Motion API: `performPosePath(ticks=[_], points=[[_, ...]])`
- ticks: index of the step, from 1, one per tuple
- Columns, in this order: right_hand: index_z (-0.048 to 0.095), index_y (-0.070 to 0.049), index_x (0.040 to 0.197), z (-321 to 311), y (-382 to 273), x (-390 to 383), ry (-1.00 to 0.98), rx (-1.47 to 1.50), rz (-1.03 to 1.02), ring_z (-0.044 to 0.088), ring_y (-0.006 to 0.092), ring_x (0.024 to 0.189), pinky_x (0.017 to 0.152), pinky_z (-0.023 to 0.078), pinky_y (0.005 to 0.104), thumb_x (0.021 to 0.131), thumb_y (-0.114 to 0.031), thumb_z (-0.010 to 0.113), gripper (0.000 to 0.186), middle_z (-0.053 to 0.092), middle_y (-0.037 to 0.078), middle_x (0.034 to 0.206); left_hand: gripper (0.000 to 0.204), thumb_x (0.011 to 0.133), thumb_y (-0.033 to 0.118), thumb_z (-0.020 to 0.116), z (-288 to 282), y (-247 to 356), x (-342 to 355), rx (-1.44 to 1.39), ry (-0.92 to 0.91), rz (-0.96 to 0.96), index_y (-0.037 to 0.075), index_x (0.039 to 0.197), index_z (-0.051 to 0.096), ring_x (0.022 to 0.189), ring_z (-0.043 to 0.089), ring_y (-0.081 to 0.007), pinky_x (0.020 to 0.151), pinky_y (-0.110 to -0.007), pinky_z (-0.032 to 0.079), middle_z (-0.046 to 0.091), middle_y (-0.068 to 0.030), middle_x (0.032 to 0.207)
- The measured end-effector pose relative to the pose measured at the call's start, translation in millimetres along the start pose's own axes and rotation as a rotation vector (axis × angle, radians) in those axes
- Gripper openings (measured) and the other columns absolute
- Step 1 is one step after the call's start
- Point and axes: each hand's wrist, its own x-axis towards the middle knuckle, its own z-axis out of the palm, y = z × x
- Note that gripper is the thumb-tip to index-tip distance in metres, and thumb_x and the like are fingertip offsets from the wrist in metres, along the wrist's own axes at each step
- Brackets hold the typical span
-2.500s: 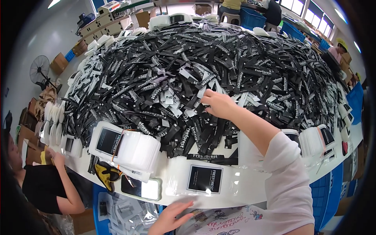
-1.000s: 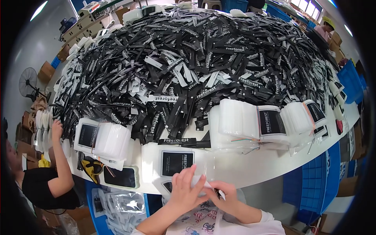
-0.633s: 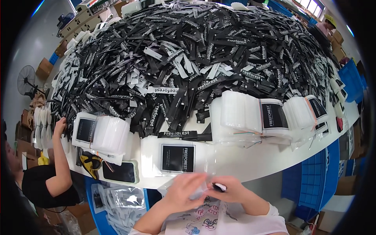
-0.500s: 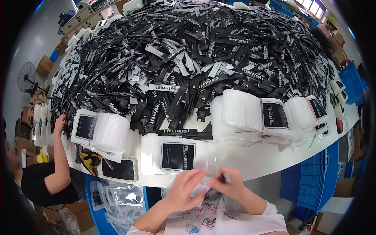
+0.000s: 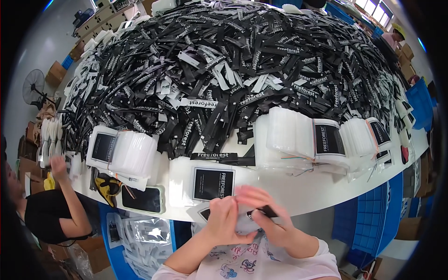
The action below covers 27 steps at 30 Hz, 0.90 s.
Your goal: Packaging food sachets into clear plastic bags at a circular sorting station.
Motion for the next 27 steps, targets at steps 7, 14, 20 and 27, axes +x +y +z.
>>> performPosePath(ticks=[7, 14, 20, 27], points=[[0.039, 0.004, 0.123, -2, 24, -2, -0.044, 0.577, 0.244, 0.032, 0.0274, 0.123, 0.100, 0.024, 0.0418, 0.093, -0.030, 0.031, 0.046, 0.027, 0.018, 0.135, 0.120, 0.045, 0.052, 0.077, 6, -3, 4, -0.111, -0.027, 0.076, 0.005, 0.135, 0.011, 0.102, 0.039, -0.0346, 0.076, -0.043, 0.030, 0.026, -0.0224, 0.128], [0.026, 0.005, 0.130, 3, 30, -9, -0.046, 0.019, 0.059, 0.032, 0.0277, 0.122, 0.101, 0.022, 0.0409, 0.090, -0.022, 0.039, 0.050, 0.032, 0.018, 0.133, 0.125, 0.046, 0.031, 0.077, -1, 1, 6, -0.111, -0.043, -0.070, 0.010, 0.137, -0.006, 0.106, 0.039, -0.0386, 0.076, -0.044, 0.031, 0.027, -0.0279, 0.127], [0.062, -0.008, 0.090, -7, 25, -22, 0.122, -0.565, -0.241, 0.052, 0.0191, 0.094, 0.085, 0.034, 0.0383, 0.068, -0.025, 0.070, 0.028, 0.059, 0.001, 0.088, 0.104, 0.047, 0.032, 0.075, -7, -3, 0, -0.161, -0.067, -0.072, 0.008, 0.129, 0.015, 0.104, 0.040, -0.0367, 0.077, -0.043, 0.030, 0.028, -0.0258, 0.127], [0.061, -0.009, 0.071, -21, 41, -15, -0.329, -0.694, -0.265, 0.055, 0.0198, 0.090, 0.090, 0.033, 0.0453, 0.067, -0.021, 0.071, 0.016, 0.060, 0.000, 0.075, 0.083, 0.058, 0.036, 0.075, -23, 7, 14, -0.114, -0.235, -0.072, 0.003, 0.118, 0.030, 0.096, 0.046, -0.0342, 0.080, -0.042, 0.036, 0.040, -0.0190, 0.120]])
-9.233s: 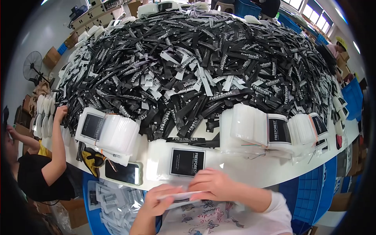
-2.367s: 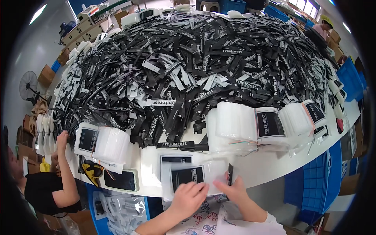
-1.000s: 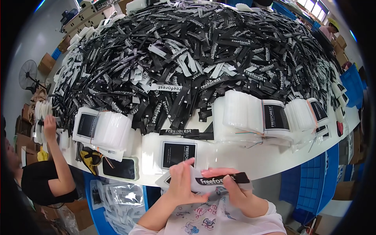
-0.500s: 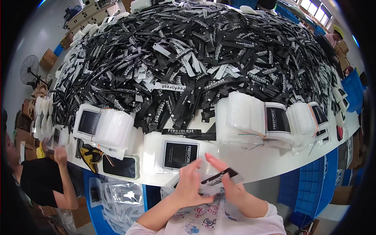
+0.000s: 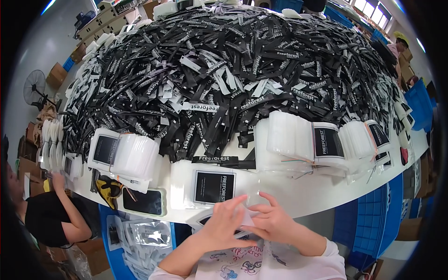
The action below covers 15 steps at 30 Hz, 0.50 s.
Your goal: Packaging food sachets into clear plastic bags at a circular sorting station.
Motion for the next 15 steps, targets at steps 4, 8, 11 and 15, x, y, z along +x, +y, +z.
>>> performPosePath(ticks=[4, 8, 11, 15], points=[[0.060, -0.007, 0.072, -5, -2, 10, 0.094, 0.124, -0.048, 0.055, 0.0206, 0.089, 0.086, 0.037, 0.0416, 0.069, -0.017, 0.070, 0.015, 0.060, 0.004, 0.076, 0.088, 0.061, 0.029, 0.077, -13, -9, -3, -0.460, 0.009, -0.418, 0.002, 0.129, 0.029, 0.081, 0.057, -0.0226, 0.071, -0.031, 0.045, 0.056, -0.0137, 0.099], [0.061, -0.003, 0.083, 1, -16, 18, 0.537, 0.249, 0.289, 0.056, 0.0217, 0.078, 0.074, 0.043, 0.0327, 0.073, -0.010, 0.066, 0.013, 0.059, 0.009, 0.078, 0.047, 0.067, 0.004, 0.072, -15, 3, -1, -0.574, 0.100, -0.641, -0.002, 0.110, 0.054, 0.065, 0.056, -0.0072, 0.054, -0.019, 0.045, 0.063, -0.0057, 0.083], [0.061, -0.001, 0.082, 7, -13, 11, 0.371, 0.424, 0.347, 0.056, 0.0212, 0.072, 0.065, 0.044, 0.0301, 0.074, -0.006, 0.064, 0.010, 0.059, 0.010, 0.079, 0.026, 0.073, 0.009, 0.067, -14, -2, -12, -0.836, 0.096, -0.642, 0.001, 0.098, 0.063, 0.065, 0.054, -0.0043, 0.055, -0.018, 0.043, 0.062, -0.0041, 0.075], [0.061, -0.001, 0.082, 13, -10, 18, 0.302, 0.406, 0.234, 0.056, 0.0199, 0.069, 0.061, 0.043, 0.0292, 0.074, -0.004, 0.063, 0.009, 0.060, 0.009, 0.081, 0.014, 0.077, 0.003, 0.061, -9, -7, -22, -0.708, 0.209, -0.470, -0.001, 0.090, 0.064, 0.056, 0.049, -0.0041, 0.047, -0.018, 0.037, 0.060, -0.0026, 0.069]])
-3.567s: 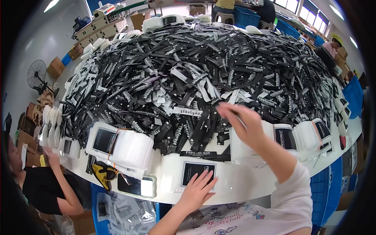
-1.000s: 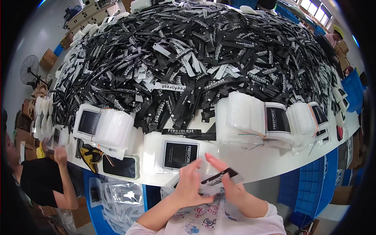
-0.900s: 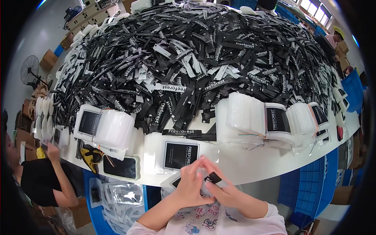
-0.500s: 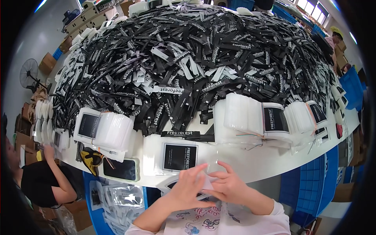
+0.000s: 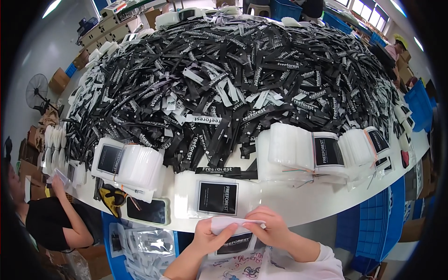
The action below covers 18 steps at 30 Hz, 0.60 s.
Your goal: Packaging food sachets into clear plastic bags at a circular sorting station.
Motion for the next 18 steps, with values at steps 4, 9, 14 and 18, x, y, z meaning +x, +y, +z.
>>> performPosePath(ticks=[4, 9, 14, 18], points=[[0.060, -0.005, 0.084, 4, 2, 20, -0.190, 0.032, -0.111, 0.056, 0.0216, 0.075, 0.066, 0.043, 0.0323, 0.077, -0.013, 0.062, 0.011, 0.060, 0.008, 0.082, 0.017, 0.080, 0.003, 0.055, -26, 12, -9, 0.080, -0.011, 0.081, -0.003, 0.094, 0.062, 0.064, 0.052, -0.0126, 0.057, -0.023, 0.040, 0.059, -0.0075, 0.071], [0.061, -0.007, 0.090, -5, 2, 118, -0.371, -0.487, -0.361, 0.054, 0.0217, 0.094, 0.081, 0.043, 0.0331, 0.077, -0.013, 0.057, 0.015, 0.058, 0.008, 0.102, 0.033, 0.077, 0.012, 0.058, -131, 45, -85, 0.181, -0.164, -0.196, -0.005, 0.105, 0.057, 0.093, 0.056, -0.0221, 0.080, -0.030, 0.042, 0.058, -0.0177, 0.103], [0.055, -0.006, 0.097, -4, 55, 194, -0.498, -1.214, -0.615, 0.048, 0.0194, 0.106, 0.095, 0.034, 0.0330, 0.070, -0.011, 0.053, 0.028, 0.054, 0.006, 0.107, 0.054, 0.070, 0.016, 0.069, -136, 52, -117, 0.602, 0.005, -0.539, 0.000, 0.118, 0.049, 0.101, 0.052, -0.0214, 0.082, -0.032, 0.040, 0.054, -0.0152, 0.113], [0.044, -0.005, 0.089, 8, 31, 228, -0.279, -0.819, -0.564, 0.057, 0.0238, 0.074, 0.059, 0.049, 0.0320, 0.073, -0.007, 0.051, 0.017, 0.052, 0.009, 0.082, 0.065, 0.069, 0.008, 0.069, -123, 44, -128, 0.329, 0.044, -0.541, 0.002, 0.127, 0.039, 0.104, 0.051, -0.0206, 0.087, -0.033, 0.038, 0.054, -0.0128, 0.113]])
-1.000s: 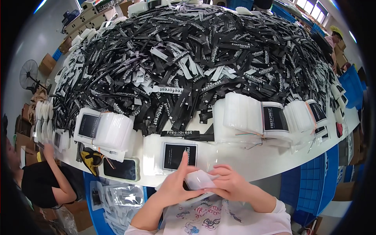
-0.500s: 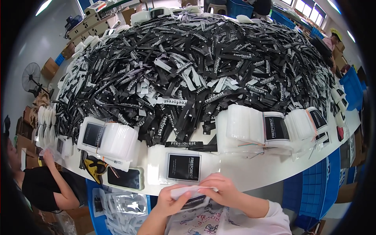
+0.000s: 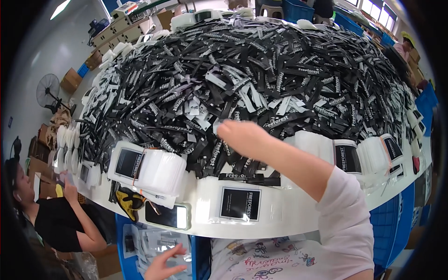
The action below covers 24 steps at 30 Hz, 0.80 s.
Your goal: Packaging food sachets into clear plastic bags at a circular sorting station.
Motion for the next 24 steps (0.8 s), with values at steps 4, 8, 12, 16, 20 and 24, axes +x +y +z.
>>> performPosePath(ticks=[4, 8, 12, 16, 20, 24], points=[[0.057, -0.008, 0.083, 33, 23, 9, -0.146, -0.328, 0.176, 0.056, 0.0195, 0.081, 0.060, 0.048, 0.0276, 0.070, -0.016, 0.060, 0.016, 0.053, 0.006, 0.085, 0.055, 0.072, 0.012, 0.067, 52, 20, 83, 0.062, -0.093, 0.430, 0.003, 0.122, 0.045, 0.105, 0.051, -0.0260, 0.089, -0.034, 0.038, 0.054, -0.0138, 0.112], [0.061, -0.008, 0.086, 45, 12, 1, -0.355, -0.311, 0.143, 0.053, 0.0185, 0.088, 0.066, 0.048, 0.0286, 0.068, -0.017, 0.062, 0.020, 0.055, 0.005, 0.090, 0.052, 0.072, 0.018, 0.067, 107, 58, 130, 0.400, 0.010, 0.756, 0.006, 0.119, 0.048, 0.113, 0.044, -0.0294, 0.093, -0.039, 0.036, 0.048, -0.0141, 0.121], [0.061, -0.008, 0.087, 12, 13, -11, -0.346, -0.124, 0.145, 0.050, 0.0205, 0.094, 0.072, 0.048, 0.0316, 0.068, -0.016, 0.061, 0.020, 0.053, 0.005, 0.095, 0.052, 0.074, 0.025, 0.063, 123, 40, 155, 0.722, 0.107, 0.793, 0.013, 0.122, 0.047, 0.117, 0.039, -0.0287, 0.096, -0.043, 0.032, 0.042, -0.0110, 0.126], [0.058, -0.012, 0.092, 8, 13, -27, -0.441, -0.099, 0.077, 0.050, 0.0205, 0.095, 0.072, 0.048, 0.0318, 0.068, -0.013, 0.060, 0.024, 0.050, 0.004, 0.095, 0.050, 0.074, 0.025, 0.062, 119, 40, 155, 0.700, 0.089, 0.797, 0.016, 0.121, 0.048, 0.116, 0.041, -0.0272, 0.096, -0.043, 0.033, 0.044, -0.0084, 0.126], [0.054, -0.009, 0.089, 6, 23, -37, -0.329, -0.206, -0.043, 0.052, 0.0184, 0.087, 0.065, 0.047, 0.0290, 0.071, -0.011, 0.053, 0.018, 0.051, 0.002, 0.083, 0.049, 0.072, 0.018, 0.062, 125, 47, 154, 0.700, 0.096, 0.808, 0.015, 0.119, 0.050, 0.115, 0.044, -0.0269, 0.094, -0.042, 0.035, 0.047, -0.0091, 0.124], [0.050, -0.007, 0.078, -28, -2, -48, 0.058, -0.134, -0.088, 0.056, 0.0197, 0.072, 0.058, 0.046, 0.0294, 0.071, -0.011, 0.052, 0.008, 0.055, 0.005, 0.072, 0.046, 0.063, 0.005, 0.060, 133, 39, 158, 0.652, 0.265, 0.880, 0.010, 0.108, 0.058, 0.108, 0.050, -0.0267, 0.090, -0.039, 0.039, 0.056, -0.0097, 0.112]])
